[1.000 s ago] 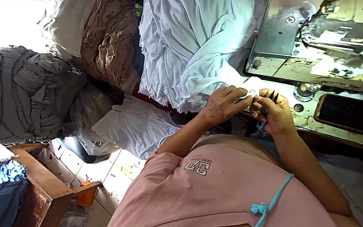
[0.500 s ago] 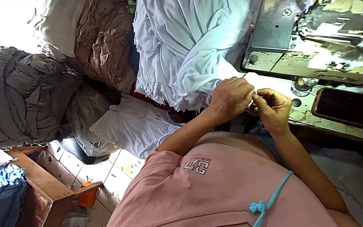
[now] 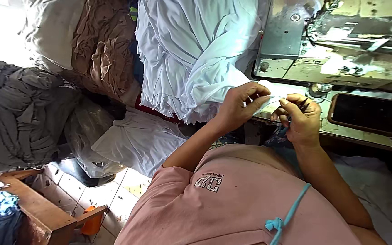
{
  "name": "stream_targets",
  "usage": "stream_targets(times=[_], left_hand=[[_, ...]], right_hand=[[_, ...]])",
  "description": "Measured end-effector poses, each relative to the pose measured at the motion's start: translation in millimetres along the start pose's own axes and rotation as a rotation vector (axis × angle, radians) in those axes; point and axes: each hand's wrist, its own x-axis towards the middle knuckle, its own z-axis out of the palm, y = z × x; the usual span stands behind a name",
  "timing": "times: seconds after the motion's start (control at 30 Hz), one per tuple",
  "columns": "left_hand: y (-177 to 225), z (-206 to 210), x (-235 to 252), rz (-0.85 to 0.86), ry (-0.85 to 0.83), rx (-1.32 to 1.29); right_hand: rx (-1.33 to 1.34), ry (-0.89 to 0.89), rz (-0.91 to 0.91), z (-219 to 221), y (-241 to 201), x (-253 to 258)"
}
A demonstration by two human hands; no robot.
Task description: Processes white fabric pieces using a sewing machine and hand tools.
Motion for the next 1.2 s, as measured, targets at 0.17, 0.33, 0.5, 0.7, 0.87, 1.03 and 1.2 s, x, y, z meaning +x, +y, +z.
stream_targets(times=[0.17, 0.33, 0.5, 0.7, 0.87, 1.03, 1.2], left_hand=[[-0.3, 16.5, 8.4, 0.119, -0.057, 0.304], [-3.4, 21.8, 8.5, 0.220, -0.072, 0.465], [-7.0, 23.9, 5.8, 0.297, 0.021, 0.492], [-2.9, 14.7, -3.1, 0.286, 0.077, 0.344], [2.2, -1.8, -13.5, 0.186, -0.133, -0.237], [3.9, -17.1, -27.7, 0.076, -0.100, -0.597], [3.5, -48.3, -42.8, -0.069, 0.030, -1.190]], right_hand=[[-0.115, -0.039, -0.088, 2.4, -2.0, -3.0], [-0.189, -0.057, -0.093, -3.1, 0.4, -0.9], [-0.115, -0.019, -0.049, -0.5, -0.1, 1.3], [0.086, 0.066, 0.061, -2.8, -3.9, 4.7], [0.140, 0.117, 0.063, -3.5, -1.2, 5.5], [0.224, 0.178, 0.109, -6.2, -2.4, 7.7], [0.339, 0.216, 0.214, -10.3, -3.7, 9.8]])
